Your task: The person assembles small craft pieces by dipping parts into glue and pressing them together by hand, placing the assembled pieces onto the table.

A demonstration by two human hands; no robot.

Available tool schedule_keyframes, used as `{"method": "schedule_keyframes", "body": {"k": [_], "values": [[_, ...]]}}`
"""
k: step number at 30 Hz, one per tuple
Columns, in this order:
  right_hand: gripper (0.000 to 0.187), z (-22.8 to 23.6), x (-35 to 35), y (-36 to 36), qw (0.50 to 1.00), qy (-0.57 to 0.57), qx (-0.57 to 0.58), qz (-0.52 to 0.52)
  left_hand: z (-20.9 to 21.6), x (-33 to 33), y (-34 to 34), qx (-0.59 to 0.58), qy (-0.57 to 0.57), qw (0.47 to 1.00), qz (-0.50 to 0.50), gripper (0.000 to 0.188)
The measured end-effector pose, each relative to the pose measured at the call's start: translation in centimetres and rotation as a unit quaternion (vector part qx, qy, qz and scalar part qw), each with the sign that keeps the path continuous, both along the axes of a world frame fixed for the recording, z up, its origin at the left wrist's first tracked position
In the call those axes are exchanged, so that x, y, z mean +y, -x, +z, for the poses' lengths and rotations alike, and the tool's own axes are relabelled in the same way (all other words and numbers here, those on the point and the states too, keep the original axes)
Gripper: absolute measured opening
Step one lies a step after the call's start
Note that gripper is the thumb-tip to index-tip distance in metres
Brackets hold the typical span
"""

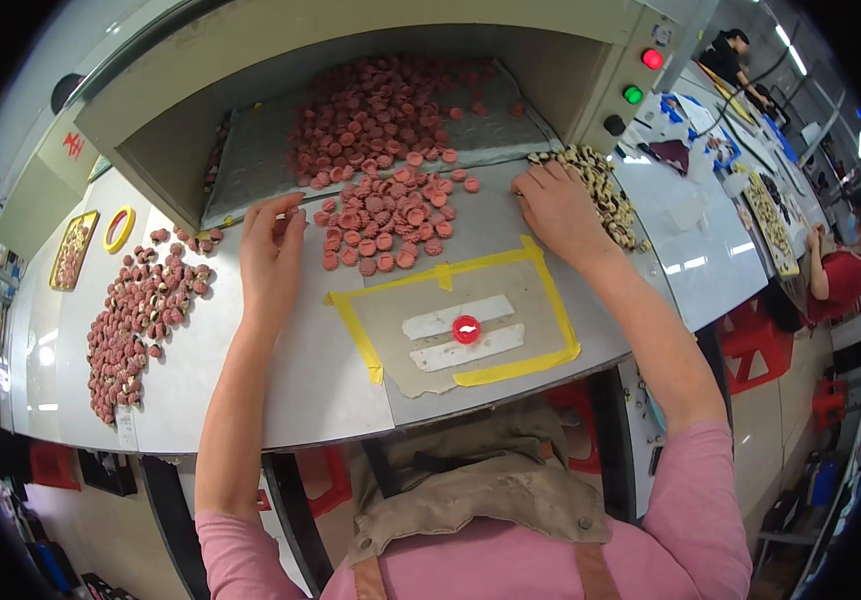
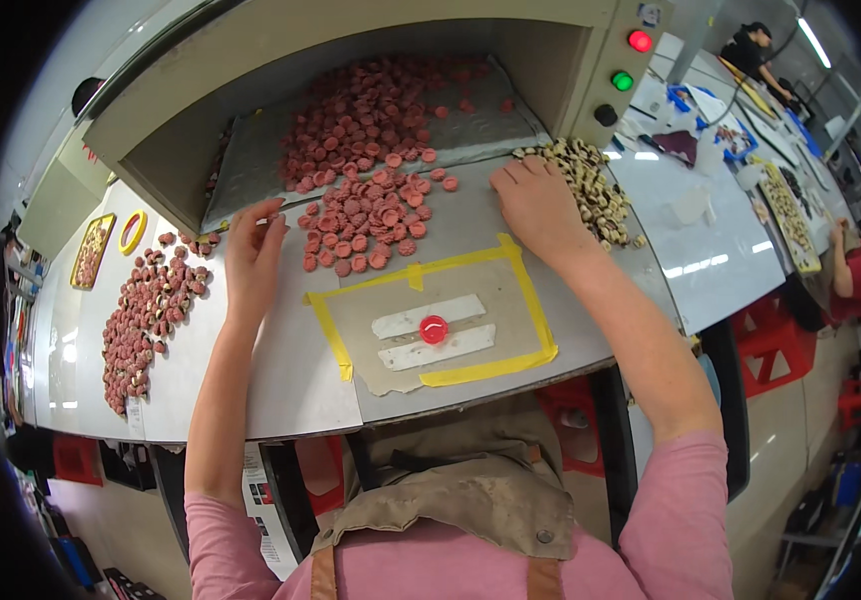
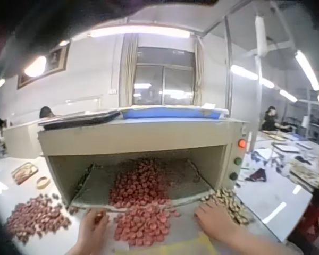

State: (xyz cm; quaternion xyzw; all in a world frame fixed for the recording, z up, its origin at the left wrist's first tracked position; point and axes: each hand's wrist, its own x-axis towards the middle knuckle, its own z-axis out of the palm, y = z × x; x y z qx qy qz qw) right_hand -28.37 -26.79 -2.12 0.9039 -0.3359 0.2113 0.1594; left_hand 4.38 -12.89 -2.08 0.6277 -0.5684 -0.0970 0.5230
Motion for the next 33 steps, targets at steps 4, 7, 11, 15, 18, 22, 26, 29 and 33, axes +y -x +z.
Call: {"method": "schedule_keyframes", "body": {"k": [4, 7, 11, 15, 18, 22, 26, 29, 33], "values": [[0.019, 1.6, 1.9, 1.1, 0.985, -0.072, -0.136, 0.072, 2.2, 3.1, 3.9, 0.145, -0.047, 0.986, -0.065, 0.026], [0.022, 3.9, 6.9, 1.5, 0.91, -0.316, -0.266, 0.025, 2.5, 6.7, 6.6, 0.235, -0.096, 0.96, -0.117, 0.029], [0.018, 3.9, 9.2, 2.8, 0.916, -0.361, -0.164, 0.064, 1.7, 10.4, 9.9, 0.361, -0.166, 0.908, -0.134, 0.031], [0.019, 2.9, 9.9, 2.5, 0.914, -0.391, -0.077, 0.074, 0.6, 10.9, 11.8, 0.472, -0.159, 0.85, -0.173, 0.031], [0.022, 2.1, 10.1, 2.6, 0.91, -0.391, -0.102, 0.09, 0.1, 11.1, 12.6, 0.501, -0.153, 0.831, -0.187, 0.032], [0.023, 2.3, 11.2, 2.2, 0.877, -0.428, -0.208, 0.068, -0.1, 11.4, 12.4, 0.529, -0.15, 0.814, -0.186, 0.031], [0.022, 2.3, 11.4, 2.3, 0.902, -0.395, -0.17, 0.039, -0.3, 11.4, 12.3, 0.532, -0.13, 0.814, -0.197, 0.031], [0.019, 2.0, 11.3, 2.1, 0.951, -0.291, -0.092, 0.048, 0.0, 11.4, 12.6, 0.546, -0.144, 0.809, -0.167, 0.031], [0.014, 2.9, 11.9, 1.0, 0.945, -0.309, -0.092, 0.053, -0.1, 11.5, 12.7, 0.543, -0.133, 0.81, -0.176, 0.032]]}}
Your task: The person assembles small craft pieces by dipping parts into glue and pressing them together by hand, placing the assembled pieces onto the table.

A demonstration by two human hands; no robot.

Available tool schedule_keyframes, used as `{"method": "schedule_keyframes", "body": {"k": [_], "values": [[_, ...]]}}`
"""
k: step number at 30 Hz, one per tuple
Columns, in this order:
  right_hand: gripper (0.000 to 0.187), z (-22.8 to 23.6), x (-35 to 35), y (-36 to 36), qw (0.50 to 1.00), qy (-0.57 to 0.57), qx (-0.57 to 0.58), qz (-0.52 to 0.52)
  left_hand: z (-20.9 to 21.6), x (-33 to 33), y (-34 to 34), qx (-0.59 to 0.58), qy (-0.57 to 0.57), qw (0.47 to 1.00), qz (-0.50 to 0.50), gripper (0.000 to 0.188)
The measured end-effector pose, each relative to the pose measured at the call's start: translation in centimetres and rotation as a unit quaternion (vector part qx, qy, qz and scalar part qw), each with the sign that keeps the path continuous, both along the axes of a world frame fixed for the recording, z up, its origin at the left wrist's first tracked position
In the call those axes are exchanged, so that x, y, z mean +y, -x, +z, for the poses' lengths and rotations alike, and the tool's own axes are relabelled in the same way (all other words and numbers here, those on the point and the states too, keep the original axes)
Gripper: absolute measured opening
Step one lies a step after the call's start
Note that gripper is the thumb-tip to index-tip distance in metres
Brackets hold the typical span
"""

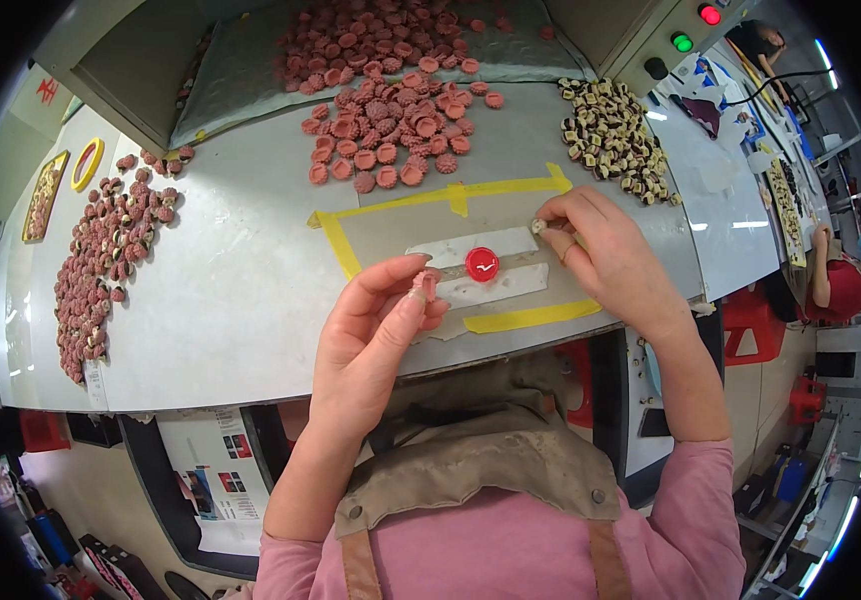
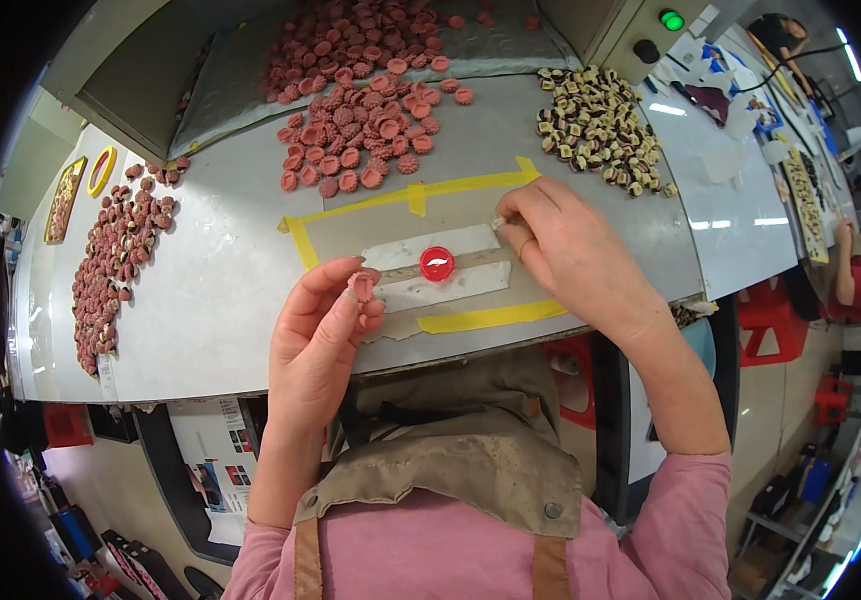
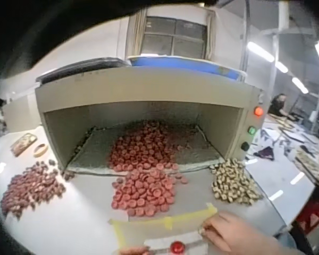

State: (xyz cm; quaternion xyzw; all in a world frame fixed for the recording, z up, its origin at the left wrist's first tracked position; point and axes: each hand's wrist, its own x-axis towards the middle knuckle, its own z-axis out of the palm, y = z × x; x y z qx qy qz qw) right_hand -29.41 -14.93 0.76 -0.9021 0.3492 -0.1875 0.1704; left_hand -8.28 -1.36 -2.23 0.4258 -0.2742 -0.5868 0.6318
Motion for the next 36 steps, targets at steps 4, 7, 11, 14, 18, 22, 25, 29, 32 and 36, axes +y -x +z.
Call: {"method": "schedule_keyframes", "body": {"k": [4, 7, 11, 14, 18, 22, 25, 29, 32, 36], "values": [[0.014, 0.9, 1.8, -1.9, 0.995, -0.054, -0.047, 0.069, -0.3, 0.0, 0.0, -0.004, 0.029, 1.0, -0.006, 0.033], [0.016, 0.0, 2.3, -3.2, 0.995, 0.023, -0.018, 0.094, -0.1, 0.1, 0.2, -0.009, 0.021, 1.0, 0.006, 0.03], [0.018, -0.9, 2.3, -3.6, 0.995, 0.029, -0.037, 0.091, -0.1, 0.1, 0.3, -0.012, 0.022, 1.0, 0.008, 0.03], [0.018, -0.7, 2.2, -3.4, 0.992, 0.054, -0.008, 0.111, -0.2, 0.2, 0.2, -0.014, 0.023, 1.0, 0.008, 0.029], [0.017, -0.9, 2.7, -4.0, 0.991, 0.111, 0.021, 0.073, -0.1, 0.1, 0.1, -0.024, 0.018, 1.0, -0.002, 0.028], [0.015, -1.4, 2.4, -3.7, 0.994, 0.084, -0.019, 0.069, -0.1, 0.2, 0.1, -0.027, 0.03, 0.999, -0.01, 0.029], [0.012, -1.6, 2.6, -3.3, 0.992, -0.072, -0.103, 0.031, 0.2, 0.2, 0.4, -0.042, 0.004, 0.999, -0.008, 0.028], [0.017, -1.5, 4.4, -3.1, 0.935, -0.277, -0.222, -0.003, 0.5, 0.1, 0.6, -0.054, 0.003, 0.998, -0.014, 0.028], [0.017, -2.5, 5.3, -3.4, 0.878, -0.339, -0.338, 0.0, 0.8, -0.1, 0.8, -0.063, -0.001, 0.998, -0.02, 0.027], [0.015, -2.5, 6.1, -4.1, 0.859, -0.389, -0.332, 0.022, 0.6, -0.3, 1.1, -0.085, 0.013, 0.996, -0.014, 0.027]]}}
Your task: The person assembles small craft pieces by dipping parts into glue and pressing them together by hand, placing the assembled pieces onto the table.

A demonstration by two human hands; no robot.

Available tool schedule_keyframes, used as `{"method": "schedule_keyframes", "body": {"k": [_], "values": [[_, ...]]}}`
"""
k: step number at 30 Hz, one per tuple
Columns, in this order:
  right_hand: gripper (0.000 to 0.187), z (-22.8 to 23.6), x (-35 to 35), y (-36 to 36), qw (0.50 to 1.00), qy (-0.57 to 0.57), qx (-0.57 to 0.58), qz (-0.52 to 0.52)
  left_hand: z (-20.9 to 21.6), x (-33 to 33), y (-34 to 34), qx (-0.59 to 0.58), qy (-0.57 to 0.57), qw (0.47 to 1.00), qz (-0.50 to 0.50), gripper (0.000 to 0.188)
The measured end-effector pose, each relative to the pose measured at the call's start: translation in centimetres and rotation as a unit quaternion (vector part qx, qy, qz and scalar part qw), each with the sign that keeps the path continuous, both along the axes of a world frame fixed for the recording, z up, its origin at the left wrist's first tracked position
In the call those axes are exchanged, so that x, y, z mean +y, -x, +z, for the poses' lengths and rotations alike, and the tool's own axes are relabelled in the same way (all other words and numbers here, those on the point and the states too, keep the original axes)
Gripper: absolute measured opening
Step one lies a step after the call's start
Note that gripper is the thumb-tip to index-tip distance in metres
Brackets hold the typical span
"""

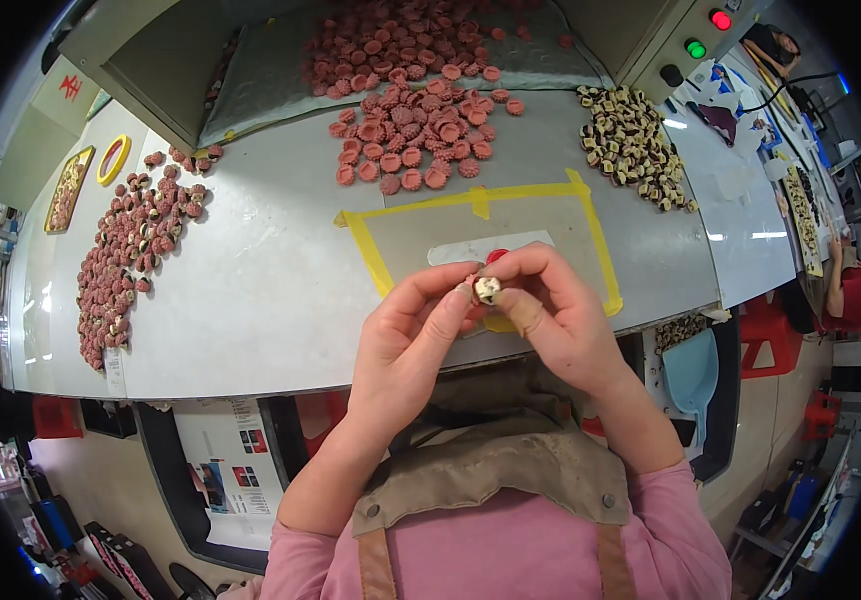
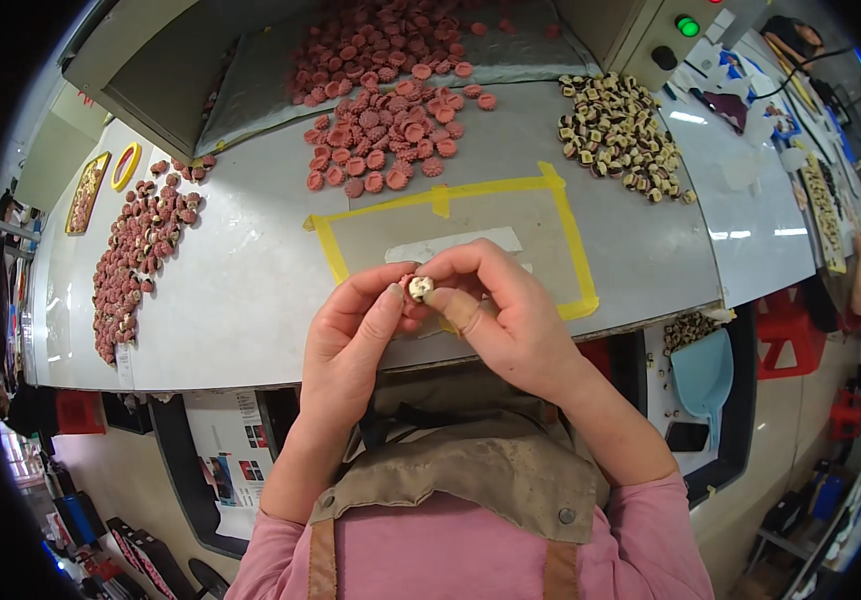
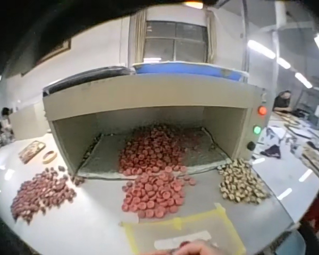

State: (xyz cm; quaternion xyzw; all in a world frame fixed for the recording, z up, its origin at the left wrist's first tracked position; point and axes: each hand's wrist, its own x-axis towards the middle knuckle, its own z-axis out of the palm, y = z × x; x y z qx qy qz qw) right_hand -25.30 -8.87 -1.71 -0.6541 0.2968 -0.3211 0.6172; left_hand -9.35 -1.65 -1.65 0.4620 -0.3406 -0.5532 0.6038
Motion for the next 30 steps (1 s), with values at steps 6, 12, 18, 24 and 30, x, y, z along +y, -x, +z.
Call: {"method": "schedule_keyframes", "body": {"k": [6, 12, 18, 24, 30], "values": [[0.016, -0.9, 0.5, -0.9, 0.959, 0.273, 0.054, -0.061, -1.7, 0.6, 1.2, -0.136, 0.096, 0.984, 0.069, 0.024], [0.023, -0.4, 0.3, -0.5, 0.938, 0.337, 0.04, -0.069, -0.9, 0.6, 0.2, -0.078, 0.067, 0.995, -0.003, 0.032], [0.027, -1.2, -0.6, 0.5, 0.944, 0.325, 0.047, 0.018, -0.4, 0.4, 0.9, -0.046, 0.062, 0.997, -0.002, 0.048], [0.033, -1.7, -0.3, -0.1, 0.921, 0.384, 0.055, -0.029, -1.4, 0.1, 1.5, -0.217, 0.113, 0.97, 0.011, 0.054], [0.032, -1.5, -0.2, 0.1, 0.907, 0.419, 0.038, -0.025, -0.2, 0.0, -0.3, -0.207, 0.077, 0.975, 0.006, 0.045]]}}
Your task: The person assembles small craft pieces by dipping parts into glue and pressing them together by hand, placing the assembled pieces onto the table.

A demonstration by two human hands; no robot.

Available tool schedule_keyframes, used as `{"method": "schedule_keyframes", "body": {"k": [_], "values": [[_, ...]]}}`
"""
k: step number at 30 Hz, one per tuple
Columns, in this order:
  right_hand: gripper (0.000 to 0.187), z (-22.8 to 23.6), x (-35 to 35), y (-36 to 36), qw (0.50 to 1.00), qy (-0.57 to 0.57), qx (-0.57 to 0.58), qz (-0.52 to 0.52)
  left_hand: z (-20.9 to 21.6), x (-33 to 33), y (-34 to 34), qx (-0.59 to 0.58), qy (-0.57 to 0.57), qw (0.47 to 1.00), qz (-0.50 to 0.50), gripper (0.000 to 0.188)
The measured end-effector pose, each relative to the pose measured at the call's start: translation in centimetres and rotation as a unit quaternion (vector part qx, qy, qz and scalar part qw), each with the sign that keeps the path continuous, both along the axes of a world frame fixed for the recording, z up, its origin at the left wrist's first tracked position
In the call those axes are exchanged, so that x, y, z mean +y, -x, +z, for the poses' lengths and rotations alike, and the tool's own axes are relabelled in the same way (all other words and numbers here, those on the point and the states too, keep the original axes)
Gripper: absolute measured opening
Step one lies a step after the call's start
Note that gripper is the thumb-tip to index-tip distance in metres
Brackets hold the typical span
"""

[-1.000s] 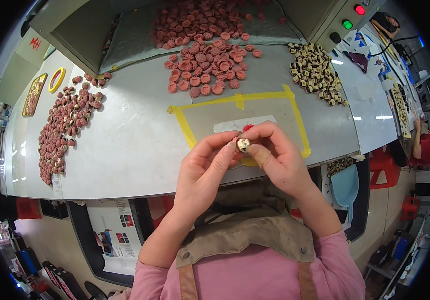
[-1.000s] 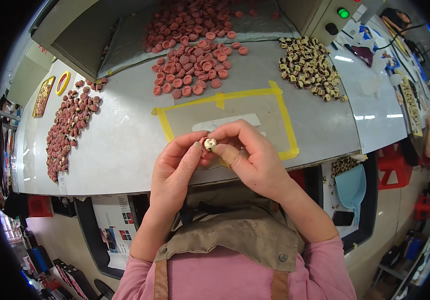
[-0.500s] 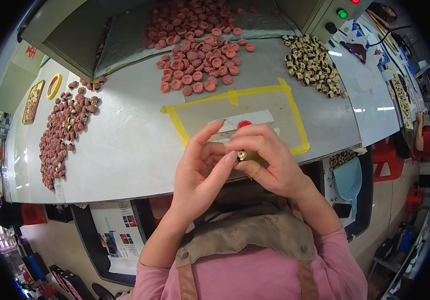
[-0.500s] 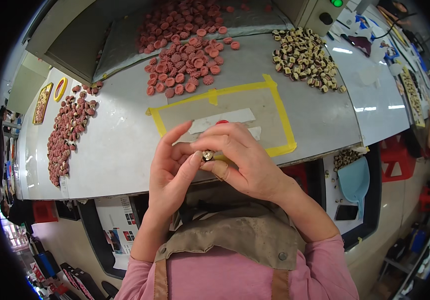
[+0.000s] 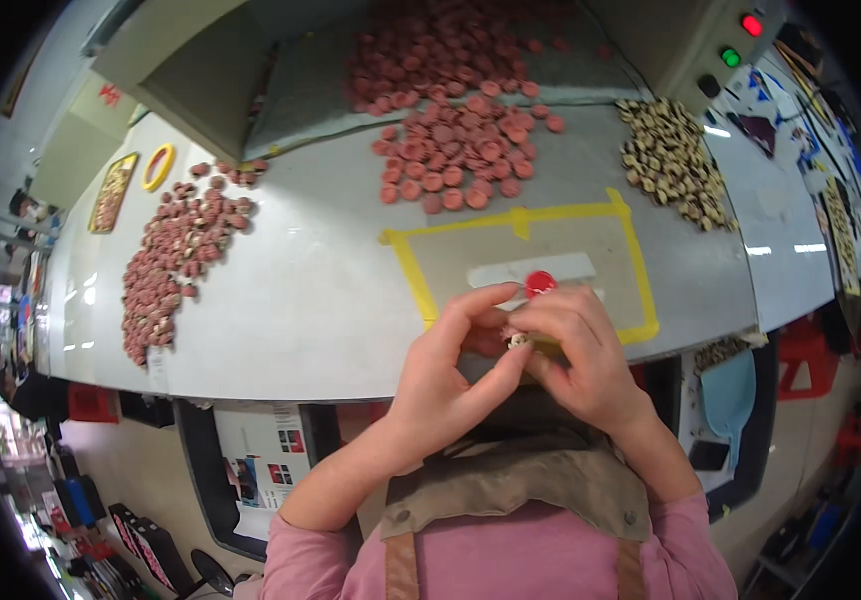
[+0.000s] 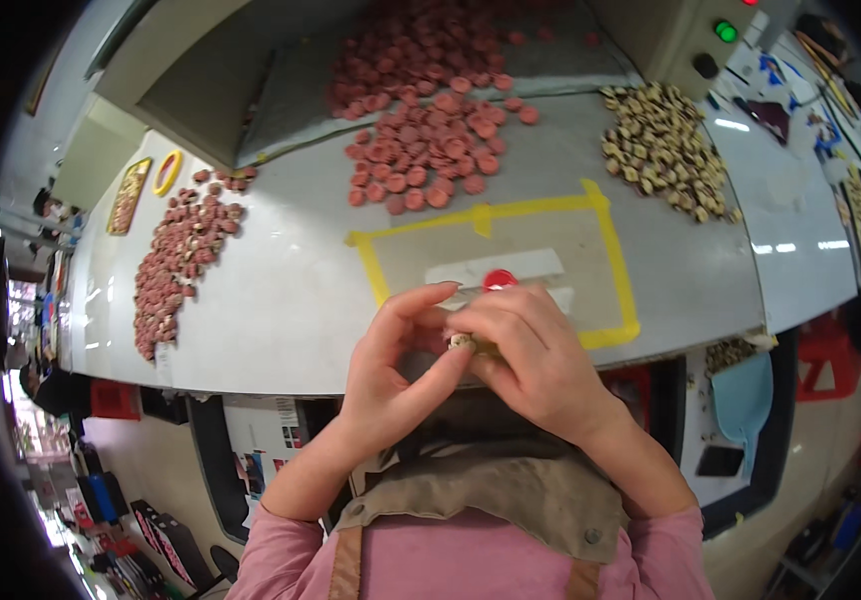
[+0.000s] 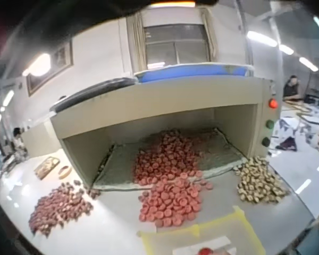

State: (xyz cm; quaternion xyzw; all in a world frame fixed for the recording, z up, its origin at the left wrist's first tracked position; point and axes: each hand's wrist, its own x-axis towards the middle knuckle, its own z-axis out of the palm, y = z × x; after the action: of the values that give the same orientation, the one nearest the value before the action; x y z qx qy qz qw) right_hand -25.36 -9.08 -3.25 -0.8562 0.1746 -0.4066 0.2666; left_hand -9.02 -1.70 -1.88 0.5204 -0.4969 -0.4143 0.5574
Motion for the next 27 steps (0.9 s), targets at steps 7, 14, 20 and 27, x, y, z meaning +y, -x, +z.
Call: {"method": "schedule_keyframes", "body": {"k": [7, 14, 20, 27], "values": [[0.012, 2.0, -1.1, 5.4, 0.992, -0.062, 0.058, -0.089, -0.5, -3.7, -13.2, -0.527, 0.044, 0.832, 0.166, 0.019], [0.012, 2.7, -7.3, 8.1, 0.975, -0.024, 0.1, -0.199, 0.0, -5.7, -16.1, -0.658, 0.125, 0.714, 0.205, 0.027], [0.014, 2.4, -16.0, 5.0, 0.932, 0.116, 0.219, -0.264, -0.7, -9.7, -9.0, -0.42, 0.065, 0.9, 0.095, 0.024], [0.019, 2.4, -18.5, 4.9, 0.886, 0.188, 0.342, -0.251, -0.3, -8.9, -8.1, -0.361, 0.093, 0.919, 0.127, 0.021]]}}
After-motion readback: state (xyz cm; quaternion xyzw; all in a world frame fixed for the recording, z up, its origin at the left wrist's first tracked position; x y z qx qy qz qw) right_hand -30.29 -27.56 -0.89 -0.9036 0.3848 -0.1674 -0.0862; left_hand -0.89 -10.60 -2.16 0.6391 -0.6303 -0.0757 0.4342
